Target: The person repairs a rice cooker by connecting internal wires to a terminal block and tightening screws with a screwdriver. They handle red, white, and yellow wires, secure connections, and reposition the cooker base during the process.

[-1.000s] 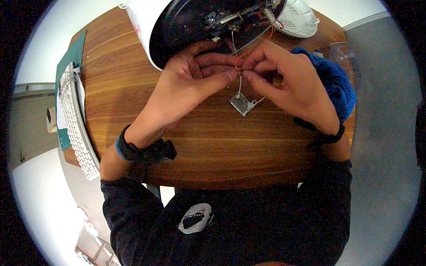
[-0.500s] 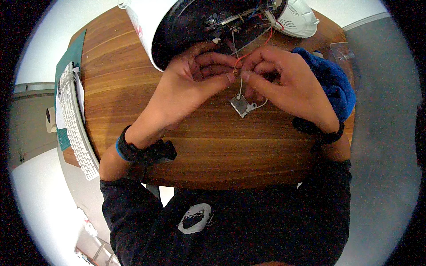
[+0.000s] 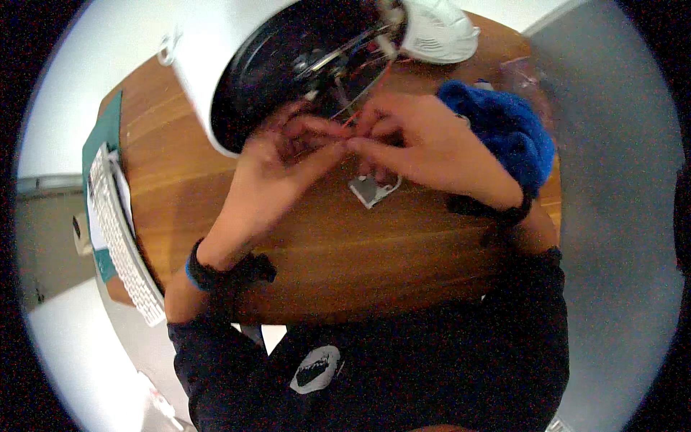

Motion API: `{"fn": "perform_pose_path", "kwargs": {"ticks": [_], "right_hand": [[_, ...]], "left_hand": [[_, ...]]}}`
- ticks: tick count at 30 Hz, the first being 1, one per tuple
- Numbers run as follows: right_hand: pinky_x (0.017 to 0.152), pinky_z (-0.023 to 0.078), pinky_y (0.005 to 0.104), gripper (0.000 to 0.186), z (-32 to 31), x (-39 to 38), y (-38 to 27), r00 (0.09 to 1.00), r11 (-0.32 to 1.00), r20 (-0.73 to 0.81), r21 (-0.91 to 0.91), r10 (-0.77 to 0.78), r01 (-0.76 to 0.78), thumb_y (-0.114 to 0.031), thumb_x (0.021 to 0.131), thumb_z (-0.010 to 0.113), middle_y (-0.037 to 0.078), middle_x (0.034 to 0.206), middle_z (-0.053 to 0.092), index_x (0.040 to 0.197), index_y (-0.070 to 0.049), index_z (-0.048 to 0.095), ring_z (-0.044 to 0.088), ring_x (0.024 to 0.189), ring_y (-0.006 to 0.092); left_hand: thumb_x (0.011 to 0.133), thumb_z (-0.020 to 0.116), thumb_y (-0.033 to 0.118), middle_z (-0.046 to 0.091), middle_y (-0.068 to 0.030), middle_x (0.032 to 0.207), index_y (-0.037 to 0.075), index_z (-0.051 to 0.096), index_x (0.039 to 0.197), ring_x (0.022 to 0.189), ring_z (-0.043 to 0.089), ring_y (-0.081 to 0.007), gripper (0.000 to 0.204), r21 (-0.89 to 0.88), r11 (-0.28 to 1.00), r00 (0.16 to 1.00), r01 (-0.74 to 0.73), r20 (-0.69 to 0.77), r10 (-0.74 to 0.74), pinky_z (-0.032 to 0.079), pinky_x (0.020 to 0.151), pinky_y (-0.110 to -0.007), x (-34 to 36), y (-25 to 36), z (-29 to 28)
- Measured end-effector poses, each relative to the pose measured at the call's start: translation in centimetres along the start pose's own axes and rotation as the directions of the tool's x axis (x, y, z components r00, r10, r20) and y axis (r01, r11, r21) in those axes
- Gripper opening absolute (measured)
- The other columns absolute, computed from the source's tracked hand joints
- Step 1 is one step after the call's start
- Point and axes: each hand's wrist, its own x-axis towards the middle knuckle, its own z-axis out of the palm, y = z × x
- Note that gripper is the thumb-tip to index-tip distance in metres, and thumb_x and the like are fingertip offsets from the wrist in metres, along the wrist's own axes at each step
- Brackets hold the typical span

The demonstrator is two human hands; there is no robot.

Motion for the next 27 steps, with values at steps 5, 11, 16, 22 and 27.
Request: {"fn": "perform_pose_path", "kwargs": {"ticks": [5, 11, 16, 22, 27], "right_hand": [[0.063, 0.053, 0.0370, 0.026, -1.0, -0.2, -0.4, 0.978, 0.962, 0.019, -0.182, -0.205, 0.206, -0.026, 0.095, 0.069, 0.016, 0.083, 0.071, 0.101, -0.002, 0.061, 0.071, 0.073, 0.0293], [0.071, 0.054, 0.0384, 0.027, -4.8, -0.6, 0.1, 0.963, 0.934, 0.146, -0.246, -0.227, 0.257, -0.030, 0.096, 0.068, 0.018, 0.091, 0.069, 0.102, -0.004, 0.063, 0.068, 0.081, 0.0346], [0.082, 0.054, 0.0413, 0.038, -7.8, -0.3, 3.0, 0.996, 0.832, -0.015, -0.551, -0.089, 0.066, -0.027, 0.097, 0.067, 0.021, 0.102, 0.069, 0.126, -0.005, 0.056, 0.068, 0.094, 0.0341], [0.093, 0.051, 0.0415, 0.051, -5.1, 3.1, 4.7, 0.915, 0.942, -0.241, -0.172, -0.325, 0.289, -0.022, 0.103, 0.056, 0.021, 0.116, 0.066, 0.147, -0.008, 0.034, 0.065, 0.108, 0.0330], [0.096, 0.051, 0.0484, 0.047, -4.5, 5.4, 5.2, 0.918, 0.949, -0.242, -0.098, -0.315, 0.300, -0.022, 0.105, 0.050, 0.024, 0.123, 0.063, 0.145, -0.008, 0.029, 0.063, 0.116, 0.0444]], "left_hand": [[0.093, 0.068, 0.001, 0.068, -0.0121, 0.114, -0.004, 0.041, 0.140, 0.107, 0.065, -0.0173, 0.054, -0.071, 0.992, 0.993, 0.101, -0.058, -0.105, 0.052, 0.094, -0.030, 0.0, 0.2, 0.0], [0.094, 0.065, 0.000, 0.067, -0.0109, 0.114, -0.005, 0.044, 0.137, 0.105, 0.063, -0.0150, 0.048, -0.061, 0.995, 0.996, 0.078, -0.049, -0.081, 0.050, 0.093, -0.027, 0.2, 0.8, -0.1], [0.094, 0.065, 0.000, 0.067, -0.0095, 0.115, -0.004, 0.044, 0.138, 0.103, 0.062, -0.0132, 0.048, -0.073, 0.995, 0.995, 0.066, -0.067, -0.071, 0.048, 0.090, -0.025, 0.0, 0.6, -0.3], [0.095, 0.065, 0.002, 0.067, -0.0092, 0.116, -0.003, 0.042, 0.140, 0.105, 0.062, -0.0135, 0.051, -0.063, 0.993, 0.994, 0.096, -0.048, -0.099, 0.049, 0.093, -0.027, -0.1, -0.5, -0.4], [0.095, 0.067, 0.005, 0.067, -0.0092, 0.115, -0.003, 0.042, 0.140, 0.105, 0.063, -0.0147, 0.052, -0.030, 0.992, 0.989, 0.119, -0.082, -0.121, 0.049, 0.094, -0.028, -0.4, -0.3, 0.2]]}}
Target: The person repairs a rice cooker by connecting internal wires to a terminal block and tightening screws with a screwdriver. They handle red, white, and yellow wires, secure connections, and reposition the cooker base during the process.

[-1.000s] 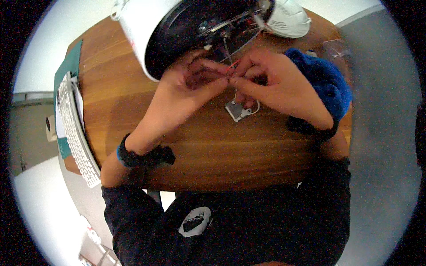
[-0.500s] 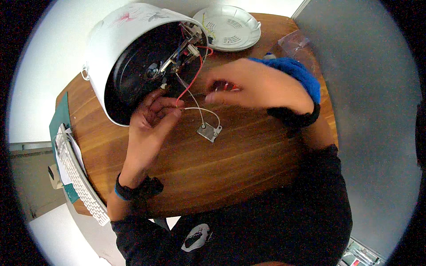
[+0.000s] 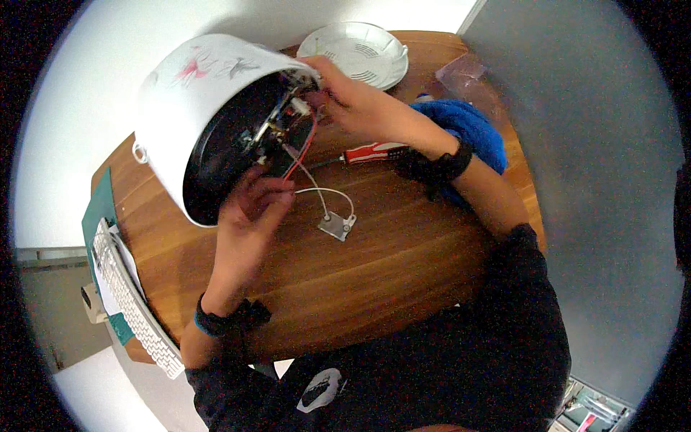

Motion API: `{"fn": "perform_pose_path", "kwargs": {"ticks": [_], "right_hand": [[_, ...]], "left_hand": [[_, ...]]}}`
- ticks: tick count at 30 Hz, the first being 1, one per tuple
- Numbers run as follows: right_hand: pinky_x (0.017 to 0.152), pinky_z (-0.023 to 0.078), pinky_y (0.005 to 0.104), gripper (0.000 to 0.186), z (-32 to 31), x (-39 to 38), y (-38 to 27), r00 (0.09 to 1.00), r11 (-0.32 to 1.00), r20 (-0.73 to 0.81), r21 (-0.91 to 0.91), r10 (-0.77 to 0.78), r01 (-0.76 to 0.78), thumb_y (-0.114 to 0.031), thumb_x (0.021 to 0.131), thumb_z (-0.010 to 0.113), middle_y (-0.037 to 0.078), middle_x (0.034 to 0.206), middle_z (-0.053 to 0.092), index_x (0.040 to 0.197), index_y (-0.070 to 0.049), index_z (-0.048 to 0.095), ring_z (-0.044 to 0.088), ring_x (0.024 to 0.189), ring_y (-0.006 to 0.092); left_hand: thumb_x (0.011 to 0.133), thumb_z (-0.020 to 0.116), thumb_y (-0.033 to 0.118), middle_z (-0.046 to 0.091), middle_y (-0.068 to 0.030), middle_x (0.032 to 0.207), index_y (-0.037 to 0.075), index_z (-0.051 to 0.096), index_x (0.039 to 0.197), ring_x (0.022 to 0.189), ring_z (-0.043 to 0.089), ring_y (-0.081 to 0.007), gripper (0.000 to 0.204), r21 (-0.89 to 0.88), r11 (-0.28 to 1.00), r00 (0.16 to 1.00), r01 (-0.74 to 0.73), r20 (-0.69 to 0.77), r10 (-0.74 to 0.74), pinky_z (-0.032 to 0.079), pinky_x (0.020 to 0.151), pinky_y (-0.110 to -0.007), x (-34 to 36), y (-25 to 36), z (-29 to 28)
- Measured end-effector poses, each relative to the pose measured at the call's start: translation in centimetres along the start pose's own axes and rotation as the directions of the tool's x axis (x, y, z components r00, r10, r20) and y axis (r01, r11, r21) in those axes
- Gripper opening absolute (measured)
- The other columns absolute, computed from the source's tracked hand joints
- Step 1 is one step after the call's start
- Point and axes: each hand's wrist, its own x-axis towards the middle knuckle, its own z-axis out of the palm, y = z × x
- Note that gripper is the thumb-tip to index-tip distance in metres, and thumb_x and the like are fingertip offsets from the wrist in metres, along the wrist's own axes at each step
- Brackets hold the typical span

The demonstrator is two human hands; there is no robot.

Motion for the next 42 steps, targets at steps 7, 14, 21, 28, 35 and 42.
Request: {"fn": "perform_pose_path", "kwargs": {"ticks": [7, 14, 21, 28, 35, 42], "right_hand": [[0.103, 0.044, 0.0368, 0.050, 2.4, 3.1, 1.8, 0.995, 0.993, 0.033, 0.084, -0.090, 0.087, -0.017, 0.107, 0.049, 0.018, 0.132, 0.057, 0.150, -0.007, 0.027, 0.057, 0.120, 0.0252], [0.092, 0.052, 0.0390, 0.050, -1.8, 0.8, 0.3, 0.995, 0.888, 0.068, -0.450, -0.075, 0.097, -0.015, 0.097, 0.059, 0.023, 0.130, 0.063, 0.146, -0.008, 0.046, 0.066, 0.114, 0.0319], [0.074, 0.053, 0.0408, 0.022, -18.3, -8.6, 1.7, 0.938, 0.584, -0.175, -0.744, 0.299, -0.325, -0.024, 0.093, 0.068, 0.015, 0.091, 0.071, 0.105, -0.005, 0.069, 0.068, 0.084, 0.0303], [0.078, 0.055, 0.0411, 0.028, -21.5, -13.9, 10.3, 0.657, 0.470, -0.026, -0.677, 0.753, -0.566, -0.019, 0.080, 0.081, 0.015, 0.095, 0.072, 0.100, -0.004, 0.070, 0.070, 0.091, 0.0310], [0.076, 0.056, 0.0393, 0.023, -21.5, -13.2, 11.1, 0.815, 0.627, 0.116, -0.703, 0.567, -0.336, -0.012, 0.082, 0.077, 0.012, 0.095, 0.073, 0.100, -0.002, 0.069, 0.070, 0.087, 0.0280], [0.068, 0.055, 0.0288, 0.007, -22.7, -13.3, 9.1, 0.743, 0.713, 0.045, -0.324, 0.668, -0.621, -0.001, 0.094, 0.063, 0.005, 0.086, 0.068, 0.101, -0.003, 0.061, 0.066, 0.075, 0.0121]], "left_hand": [[0.095, 0.068, 0.009, 0.067, -0.0093, 0.117, -0.002, 0.040, 0.141, 0.109, 0.061, -0.0155, 0.055, 0.026, 0.999, 0.996, 0.039, -0.081, -0.037, 0.046, 0.097, -0.028, 1.1, -0.6, 0.0], [0.096, 0.067, 0.008, 0.065, -0.0120, 0.120, -0.004, 0.035, 0.144, 0.112, 0.060, -0.0165, 0.060, -0.002, 0.999, 0.991, 0.032, -0.133, -0.032, 0.046, 0.098, -0.029, 0.8, -1.3, -0.8], [0.096, 0.066, 0.006, 0.065, -0.0151, 0.119, -0.004, 0.031, 0.147, 0.112, 0.060, -0.0188, 0.062, -0.047, 0.999, 0.996, -0.005, -0.094, 0.001, 0.047, 0.099, -0.030, 1.2, -1.8, -0.4], [0.096, 0.064, 0.005, 0.065, -0.0157, 0.119, -0.004, 0.031, 0.146, 0.111, 0.061, -0.0189, 0.060, -0.025, 1.000, 0.995, -0.004, -0.098, 0.002, 0.047, 0.098, -0.030, 1.4, -1.6, -0.1], [0.097, 0.064, 0.005, 0.065, -0.0149, 0.120, -0.005, 0.029, 0.150, 0.110, 0.061, -0.0171, 0.064, -0.010, 1.000, 0.994, -0.016, -0.107, 0.015, 0.048, 0.096, -0.028, 1.2, -1.7, 0.1], [0.096, 0.065, 0.005, 0.065, -0.0137, 0.121, -0.004, 0.031, 0.150, 0.111, 0.061, -0.0170, 0.063, -0.083, 0.996, 0.995, 0.014, -0.100, -0.023, 0.048, 0.095, -0.028, 0.8, -0.9, 0.1]]}}
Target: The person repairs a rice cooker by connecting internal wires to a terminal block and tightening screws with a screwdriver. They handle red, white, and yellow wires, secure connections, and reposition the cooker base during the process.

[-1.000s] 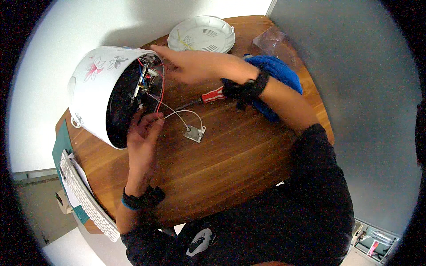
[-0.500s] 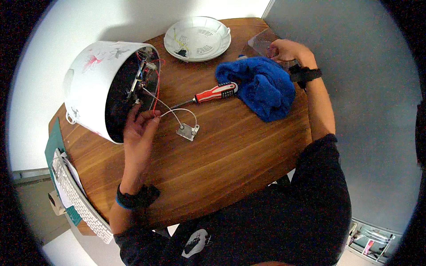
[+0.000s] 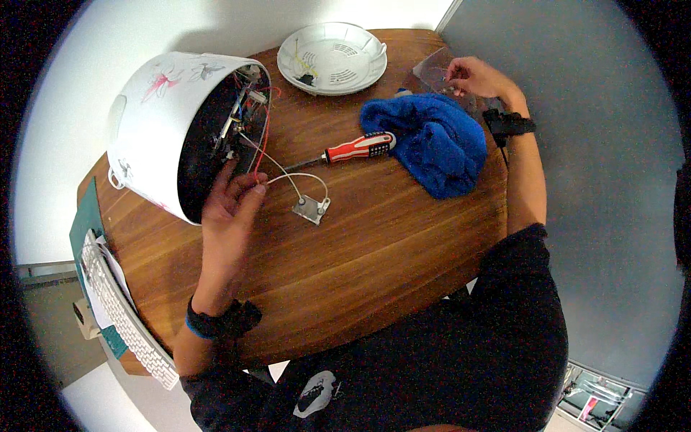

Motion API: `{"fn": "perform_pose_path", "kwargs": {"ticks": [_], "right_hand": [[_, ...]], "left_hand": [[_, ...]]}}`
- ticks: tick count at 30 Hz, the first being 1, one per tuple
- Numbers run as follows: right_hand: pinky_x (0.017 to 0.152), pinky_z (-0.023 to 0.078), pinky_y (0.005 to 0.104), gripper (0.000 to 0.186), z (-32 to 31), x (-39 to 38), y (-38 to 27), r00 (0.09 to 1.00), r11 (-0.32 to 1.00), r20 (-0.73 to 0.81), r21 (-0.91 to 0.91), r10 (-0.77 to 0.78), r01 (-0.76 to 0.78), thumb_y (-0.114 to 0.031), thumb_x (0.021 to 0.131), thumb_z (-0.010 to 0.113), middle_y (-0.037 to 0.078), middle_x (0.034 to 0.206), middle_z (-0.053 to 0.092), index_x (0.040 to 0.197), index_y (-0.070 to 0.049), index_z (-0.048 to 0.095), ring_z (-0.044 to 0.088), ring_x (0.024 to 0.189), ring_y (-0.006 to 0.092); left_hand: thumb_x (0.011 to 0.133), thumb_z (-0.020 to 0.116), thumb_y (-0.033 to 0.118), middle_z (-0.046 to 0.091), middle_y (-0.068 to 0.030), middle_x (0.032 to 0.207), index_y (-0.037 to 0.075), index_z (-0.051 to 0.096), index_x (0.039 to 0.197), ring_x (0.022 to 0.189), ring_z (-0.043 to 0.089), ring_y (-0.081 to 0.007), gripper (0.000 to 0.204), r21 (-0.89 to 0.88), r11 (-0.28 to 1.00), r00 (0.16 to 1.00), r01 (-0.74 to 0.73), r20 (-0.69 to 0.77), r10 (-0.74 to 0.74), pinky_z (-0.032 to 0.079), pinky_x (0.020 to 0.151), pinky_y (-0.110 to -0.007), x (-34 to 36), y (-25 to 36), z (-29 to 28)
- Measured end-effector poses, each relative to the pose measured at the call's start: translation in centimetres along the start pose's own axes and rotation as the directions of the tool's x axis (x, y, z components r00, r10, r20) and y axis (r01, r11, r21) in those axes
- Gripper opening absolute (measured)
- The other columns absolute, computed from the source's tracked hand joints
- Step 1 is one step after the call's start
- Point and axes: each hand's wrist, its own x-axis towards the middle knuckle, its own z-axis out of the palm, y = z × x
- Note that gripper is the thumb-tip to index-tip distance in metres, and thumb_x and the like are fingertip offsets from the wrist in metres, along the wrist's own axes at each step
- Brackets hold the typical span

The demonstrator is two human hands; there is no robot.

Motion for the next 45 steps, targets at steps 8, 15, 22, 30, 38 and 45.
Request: {"fn": "perform_pose_path", "kwargs": {"ticks": [8, 15, 22, 30, 38, 45], "right_hand": [[0.079, 0.055, 0.0329, 0.021, -0.3, 1.3, 2.9, 0.976, 0.929, -0.158, -0.361, -0.147, 0.081, -0.008, 0.091, 0.070, 0.008, 0.097, 0.069, 0.110, -0.003, 0.063, 0.066, 0.088, 0.0189], [0.078, 0.055, 0.0368, 0.025, 0.1, 3.6, 3.3, 0.992, 0.877, -0.080, -0.478, -0.095, 0.045, -0.010, 0.086, 0.074, 0.012, 0.100, 0.072, 0.108, -0.003, 0.066, 0.067, 0.086, 0.0251], [0.071, 0.054, 0.0335, 0.013, 0.1, 3.9, 2.3, 0.993, 0.939, 0.012, -0.324, -0.118, 0.116, -0.001, 0.085, 0.070, 0.006, 0.087, 0.071, 0.098, -0.004, 0.069, 0.066, 0.080, 0.0202], [0.086, 0.051, 0.0266, 0.021, -0.1, -0.9, -7.6, 0.953, 0.949, -0.038, -0.105, -0.301, 0.296, 0.007, 0.090, 0.061, 0.003, 0.107, 0.066, 0.109, -0.003, 0.064, 0.062, 0.099, 0.0120], [0.087, 0.053, 0.0293, 0.018, 8.2, -5.0, -23.9, 0.853, 0.843, -0.071, 0.126, -0.518, 0.522, 0.000, 0.087, 0.067, 0.005, 0.103, 0.068, 0.105, -0.002, 0.066, 0.066, 0.094, 0.0142], [0.089, 0.052, 0.0274, 0.025, 15.2, -3.3, -27.5, 0.743, 0.730, -0.002, 0.186, -0.669, 0.658, 0.007, 0.086, 0.068, 0.008, 0.107, 0.064, 0.110, 0.000, 0.062, 0.064, 0.100, 0.0149]], "left_hand": [[0.095, 0.066, 0.004, 0.064, -0.0122, 0.119, 0.000, 0.039, 0.139, 0.110, 0.061, -0.0174, 0.052, -0.084, 0.996, 1.000, 0.016, -0.021, -0.018, 0.049, 0.095, -0.028, 0.0, -0.3, 0.1], [0.094, 0.066, 0.001, 0.064, -0.0084, 0.118, 0.004, 0.058, 0.114, 0.108, 0.061, -0.0138, 0.022, 0.052, 0.977, 0.978, -0.206, 0.056, 0.203, 0.048, 0.095, -0.026, -0.2, -0.1, -0.3], [0.097, 0.064, 0.002, 0.067, -0.0017, 0.109, 0.004, 0.065, 0.105, 0.102, 0.061, -0.0099, 0.008, 0.151, 0.961, 0.968, -0.232, 0.130, 0.214, 0.047, 0.093, -0.025, 0.0, 0.1, -0.2], [0.097, 0.066, 0.005, 0.066, -0.0011, 0.106, 0.004, 0.065, 0.104, 0.099, 0.061, -0.0092, 0.008, 0.038, 0.968, 0.964, -0.248, 0.111, 0.242, 0.049, 0.089, -0.024, 0.0, 0.1, -0.1], [0.094, 0.068, 0.003, 0.064, -0.0036, 0.104, 0.004, 0.057, 0.103, 0.100, 0.061, -0.0107, 0.014, -0.070, 0.975, 0.971, -0.209, 0.100, 0.215, 0.051, 0.090, -0.026, 0.4, -1.0, -0.2], [0.093, 0.070, 0.003, 0.065, -0.0068, 0.108, 0.004, 0.054, 0.109, 0.103, 0.063, -0.0139, 0.022, -0.022, 0.977, 0.977, -0.211, 0.028, 0.211, 0.052, 0.091, -0.027, 0.6, -0.7, 0.2]]}}
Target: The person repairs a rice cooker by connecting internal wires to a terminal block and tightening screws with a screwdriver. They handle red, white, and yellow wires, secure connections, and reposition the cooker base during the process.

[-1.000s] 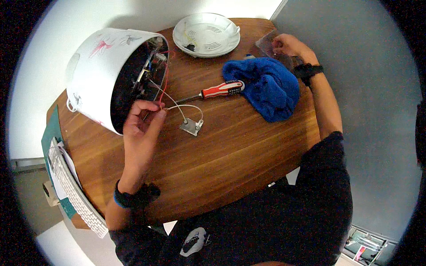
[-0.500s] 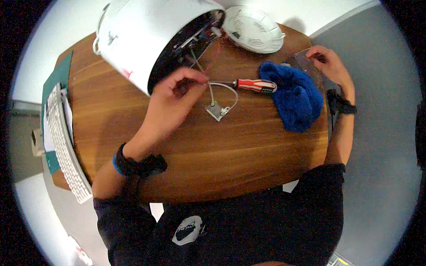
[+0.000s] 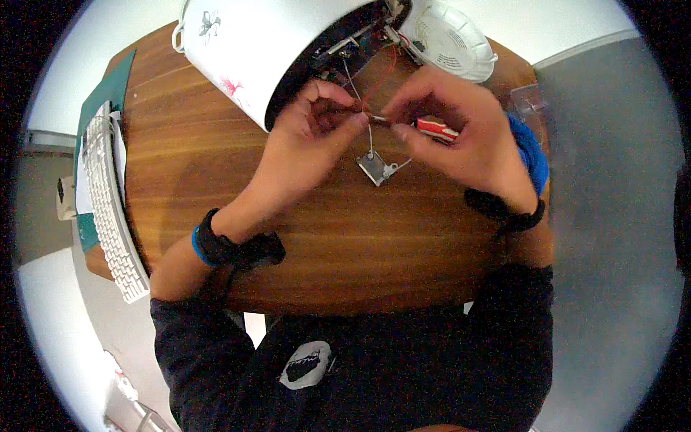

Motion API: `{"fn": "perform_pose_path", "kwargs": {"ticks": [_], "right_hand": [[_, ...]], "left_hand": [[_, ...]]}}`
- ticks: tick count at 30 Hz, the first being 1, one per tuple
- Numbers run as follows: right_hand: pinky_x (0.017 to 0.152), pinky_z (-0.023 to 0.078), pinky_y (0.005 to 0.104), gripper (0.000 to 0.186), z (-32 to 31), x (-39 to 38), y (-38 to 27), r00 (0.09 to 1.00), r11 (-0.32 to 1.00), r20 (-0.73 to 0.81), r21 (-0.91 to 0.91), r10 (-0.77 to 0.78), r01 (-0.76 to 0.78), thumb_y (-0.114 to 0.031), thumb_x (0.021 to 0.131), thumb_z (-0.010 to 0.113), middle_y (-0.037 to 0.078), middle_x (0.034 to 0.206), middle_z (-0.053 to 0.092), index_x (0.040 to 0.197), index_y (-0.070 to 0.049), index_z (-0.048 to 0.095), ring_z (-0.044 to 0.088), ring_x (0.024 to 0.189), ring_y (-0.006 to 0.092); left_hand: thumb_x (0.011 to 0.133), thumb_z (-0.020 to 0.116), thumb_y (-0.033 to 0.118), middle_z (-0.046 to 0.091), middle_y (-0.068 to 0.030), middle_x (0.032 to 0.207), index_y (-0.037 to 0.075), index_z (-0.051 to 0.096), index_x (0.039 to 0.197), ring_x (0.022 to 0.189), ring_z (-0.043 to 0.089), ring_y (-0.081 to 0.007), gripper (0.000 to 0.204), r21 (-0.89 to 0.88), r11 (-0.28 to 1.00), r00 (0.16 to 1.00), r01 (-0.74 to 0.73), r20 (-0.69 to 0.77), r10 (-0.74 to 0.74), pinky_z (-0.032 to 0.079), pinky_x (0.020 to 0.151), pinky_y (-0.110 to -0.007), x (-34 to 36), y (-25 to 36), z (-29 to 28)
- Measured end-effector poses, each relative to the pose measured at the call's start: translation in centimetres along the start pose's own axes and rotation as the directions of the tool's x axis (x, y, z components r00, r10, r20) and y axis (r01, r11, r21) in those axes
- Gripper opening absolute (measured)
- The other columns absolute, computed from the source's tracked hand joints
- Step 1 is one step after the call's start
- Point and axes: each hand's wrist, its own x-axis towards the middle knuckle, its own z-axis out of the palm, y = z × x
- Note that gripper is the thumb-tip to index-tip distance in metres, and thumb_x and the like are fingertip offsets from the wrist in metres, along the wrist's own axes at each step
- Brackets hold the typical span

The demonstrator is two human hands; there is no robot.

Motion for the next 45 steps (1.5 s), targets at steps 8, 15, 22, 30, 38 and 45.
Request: {"fn": "perform_pose_path", "kwargs": {"ticks": [8, 15, 22, 30, 38, 45], "right_hand": [[0.090, 0.055, 0.0287, 0.027, 2.4, -0.2, 1.8, 0.991, 0.995, -0.095, -0.021, 0.094, -0.096, 0.003, 0.087, 0.071, 0.009, 0.112, 0.065, 0.113, 0.000, 0.061, 0.066, 0.102, 0.0162], [0.080, 0.057, 0.0288, 0.022, 2.8, -0.2, 2.2, 0.984, 0.986, -0.174, -0.167, -0.034, 0.005, 0.001, 0.085, 0.075, 0.007, 0.100, 0.070, 0.105, -0.002, 0.066, 0.070, 0.093, 0.0167], [0.079, 0.055, 0.0298, 0.021, 2.8, 0.1, 2.5, 0.968, 0.968, -0.218, -0.242, -0.124, 0.069, -0.001, 0.080, 0.080, 0.008, 0.098, 0.072, 0.099, -0.004, 0.069, 0.071, 0.091, 0.0201], [0.077, 0.055, 0.0326, 0.023, 2.8, -0.2, 3.0, 0.975, 0.993, -0.221, -0.120, -0.022, -0.004, -0.008, 0.080, 0.080, 0.009, 0.097, 0.071, 0.100, -0.006, 0.070, 0.070, 0.088, 0.0246], [0.079, 0.054, 0.0311, 0.022, 2.8, -0.3, 3.1, 0.963, 0.999, -0.266, 0.035, 0.028, -0.019, -0.013, 0.082, 0.080, 0.008, 0.096, 0.071, 0.101, -0.006, 0.070, 0.070, 0.089, 0.0217], [0.081, 0.054, 0.0305, 0.024, 2.7, -0.4, 2.8, 0.970, 0.999, -0.238, 0.013, 0.038, -0.036, -0.013, 0.083, 0.080, 0.008, 0.098, 0.071, 0.103, -0.006, 0.069, 0.070, 0.091, 0.0208]], "left_hand": [[0.094, 0.068, 0.002, 0.065, -0.0072, 0.108, 0.004, 0.052, 0.109, 0.101, 0.064, -0.0139, 0.023, -0.133, 0.991, 1.000, 0.013, 0.000, -0.013, 0.053, 0.090, -0.028, -0.3, -0.5, 0.3], [0.093, 0.068, -0.001, 0.066, -0.0062, 0.107, 0.004, 0.051, 0.107, 0.101, 0.064, -0.0123, 0.023, -0.182, 0.983, 0.999, -0.040, 0.007, 0.042, 0.053, 0.089, -0.026, -0.2, -1.0, 0.6], [0.093, 0.069, -0.001, 0.066, -0.0060, 0.107, 0.004, 0.052, 0.107, 0.101, 0.064, -0.0117, 0.022, -0.184, 0.983, 1.000, -0.018, 0.006, 0.019, 0.053, 0.089, -0.025, -0.1, -0.5, 0.4], [0.093, 0.070, 0.000, 0.068, -0.0061, 0.106, 0.004, 0.054, 0.107, 0.101, 0.065, -0.0113, 0.022, -0.219, 0.976, 0.999, 0.011, 0.045, -0.001, 0.053, 0.091, -0.025, -0.1, -0.4, 0.2], [0.094, 0.070, 0.003, 0.068, -0.0040, 0.108, 0.006, 0.057, 0.107, 0.103, 0.064, -0.0114, 0.018, -0.292, 0.956, 0.998, 0.021, 0.060, -0.003, 0.052, 0.092, -0.026, -0.2, -0.6, 0.3], [0.095, 0.069, 0.005, 0.069, -0.0041, 0.111, 0.007, 0.058, 0.108, 0.104, 0.064, -0.0115, 0.017, -0.299, 0.954, 0.997, 0.000, 0.079, 0.025, 0.051, 0.094, -0.027, -0.2, -0.6, 0.2]]}}
